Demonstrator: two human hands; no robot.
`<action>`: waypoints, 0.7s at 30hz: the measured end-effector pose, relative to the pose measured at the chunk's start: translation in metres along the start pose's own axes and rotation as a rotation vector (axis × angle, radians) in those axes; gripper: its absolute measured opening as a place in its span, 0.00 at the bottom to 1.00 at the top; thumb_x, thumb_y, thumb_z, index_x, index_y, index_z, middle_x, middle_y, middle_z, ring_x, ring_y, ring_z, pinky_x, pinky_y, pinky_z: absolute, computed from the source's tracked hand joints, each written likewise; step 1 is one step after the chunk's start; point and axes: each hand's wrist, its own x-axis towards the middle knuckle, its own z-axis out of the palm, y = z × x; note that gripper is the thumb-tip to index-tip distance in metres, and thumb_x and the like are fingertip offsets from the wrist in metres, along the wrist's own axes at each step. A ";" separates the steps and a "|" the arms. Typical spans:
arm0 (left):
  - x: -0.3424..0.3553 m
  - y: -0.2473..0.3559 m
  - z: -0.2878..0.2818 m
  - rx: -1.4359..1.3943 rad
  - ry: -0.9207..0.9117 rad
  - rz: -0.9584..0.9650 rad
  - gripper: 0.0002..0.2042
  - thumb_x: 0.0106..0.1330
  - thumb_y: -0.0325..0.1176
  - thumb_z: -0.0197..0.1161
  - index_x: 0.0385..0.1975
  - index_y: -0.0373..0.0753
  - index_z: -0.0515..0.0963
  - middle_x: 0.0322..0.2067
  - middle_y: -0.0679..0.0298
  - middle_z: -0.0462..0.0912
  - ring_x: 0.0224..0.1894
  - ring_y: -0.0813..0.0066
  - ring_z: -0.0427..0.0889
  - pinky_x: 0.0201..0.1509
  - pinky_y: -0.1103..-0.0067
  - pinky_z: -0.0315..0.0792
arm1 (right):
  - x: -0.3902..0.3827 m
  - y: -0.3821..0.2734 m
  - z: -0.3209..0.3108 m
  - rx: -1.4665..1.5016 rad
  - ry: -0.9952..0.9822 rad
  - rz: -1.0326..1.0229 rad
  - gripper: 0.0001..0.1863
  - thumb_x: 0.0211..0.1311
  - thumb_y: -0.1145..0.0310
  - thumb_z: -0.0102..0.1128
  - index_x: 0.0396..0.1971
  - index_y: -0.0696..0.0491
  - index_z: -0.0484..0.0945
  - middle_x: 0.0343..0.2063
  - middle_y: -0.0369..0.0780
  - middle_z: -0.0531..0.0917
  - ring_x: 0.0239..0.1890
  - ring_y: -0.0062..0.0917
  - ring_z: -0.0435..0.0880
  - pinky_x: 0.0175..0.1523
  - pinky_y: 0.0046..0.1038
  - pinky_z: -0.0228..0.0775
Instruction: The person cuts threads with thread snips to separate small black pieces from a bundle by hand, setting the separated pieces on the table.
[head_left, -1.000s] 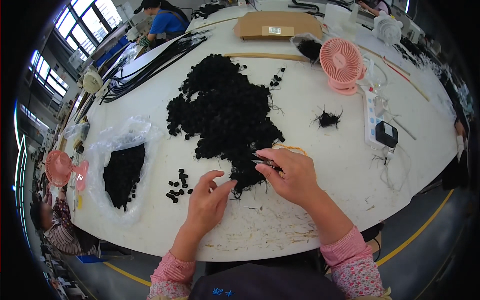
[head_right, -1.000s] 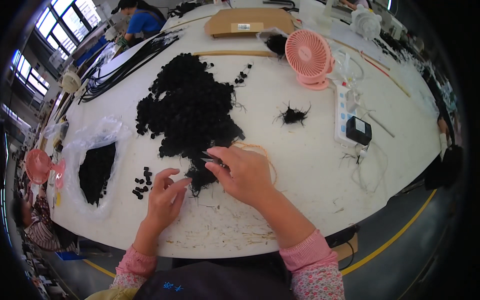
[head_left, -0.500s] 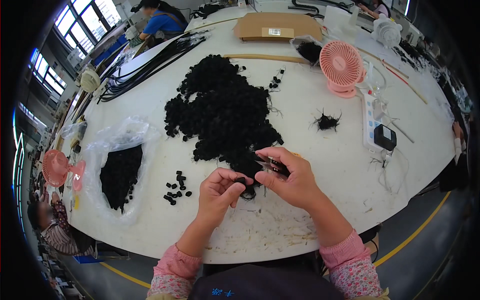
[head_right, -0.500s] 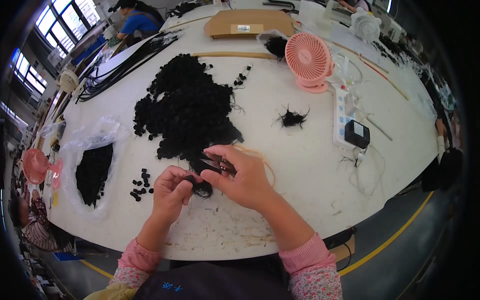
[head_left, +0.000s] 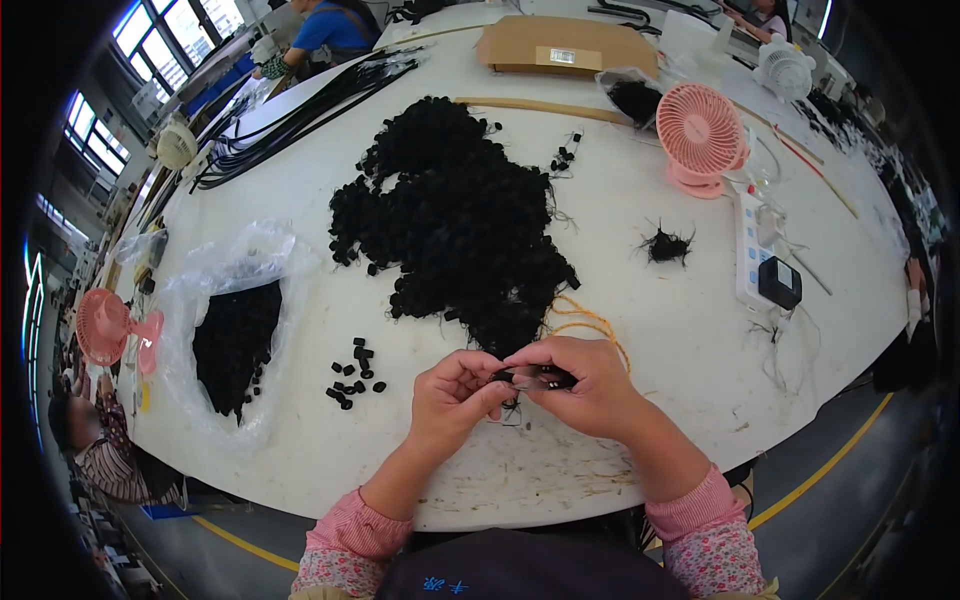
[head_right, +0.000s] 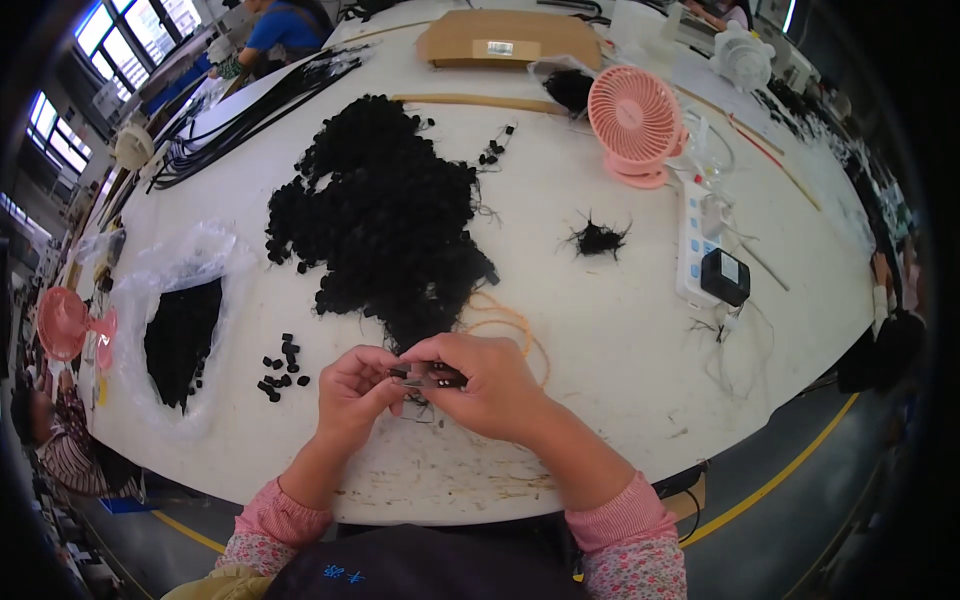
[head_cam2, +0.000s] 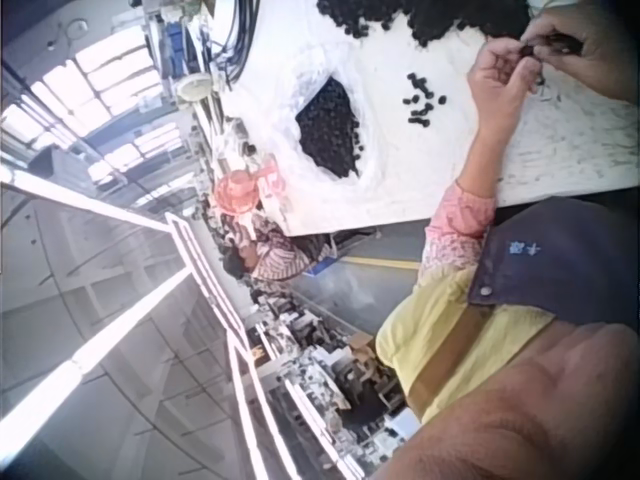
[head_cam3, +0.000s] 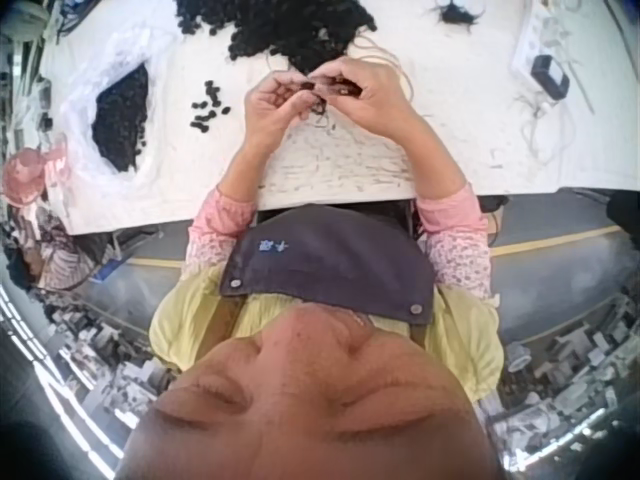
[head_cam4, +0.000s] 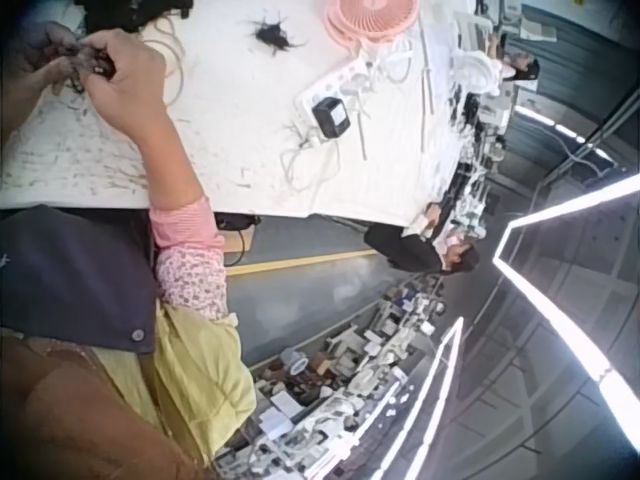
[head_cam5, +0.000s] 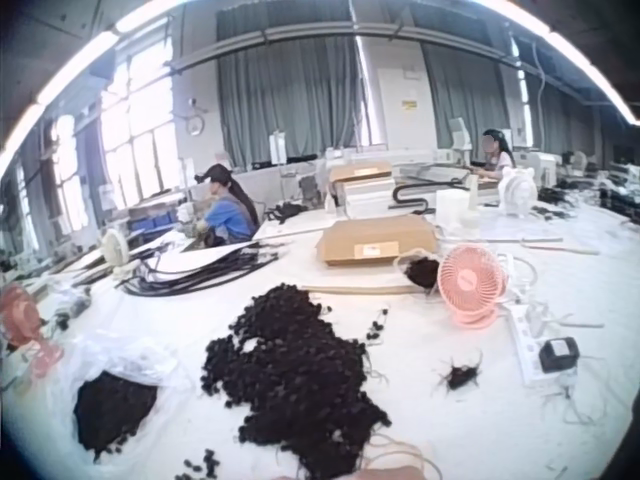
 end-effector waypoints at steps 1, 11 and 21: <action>0.000 0.000 -0.001 0.008 -0.026 0.012 0.09 0.62 0.20 0.62 0.42 0.33 0.76 0.29 0.62 0.82 0.24 0.85 0.77 0.27 0.88 0.72 | 0.000 -0.001 -0.001 -0.037 0.004 -0.014 0.14 0.49 0.77 0.66 0.39 0.54 0.80 0.26 0.36 0.82 0.28 0.17 0.80 0.35 0.18 0.72; 0.008 -0.007 -0.009 0.350 0.154 0.067 0.06 0.62 0.23 0.62 0.38 0.33 0.78 0.33 0.63 0.84 0.23 0.90 0.72 0.29 0.91 0.66 | 0.002 0.003 -0.004 0.169 0.074 0.192 0.10 0.53 0.76 0.66 0.36 0.57 0.79 0.28 0.32 0.81 0.29 0.11 0.76 0.34 0.16 0.69; 0.000 -0.006 0.000 0.500 0.030 0.334 0.11 0.60 0.20 0.63 0.43 0.33 0.76 0.32 0.63 0.81 0.33 0.84 0.78 0.38 0.86 0.72 | -0.001 0.017 0.009 0.289 0.015 0.321 0.07 0.57 0.72 0.64 0.34 0.57 0.78 0.27 0.31 0.80 0.29 0.10 0.74 0.35 0.16 0.67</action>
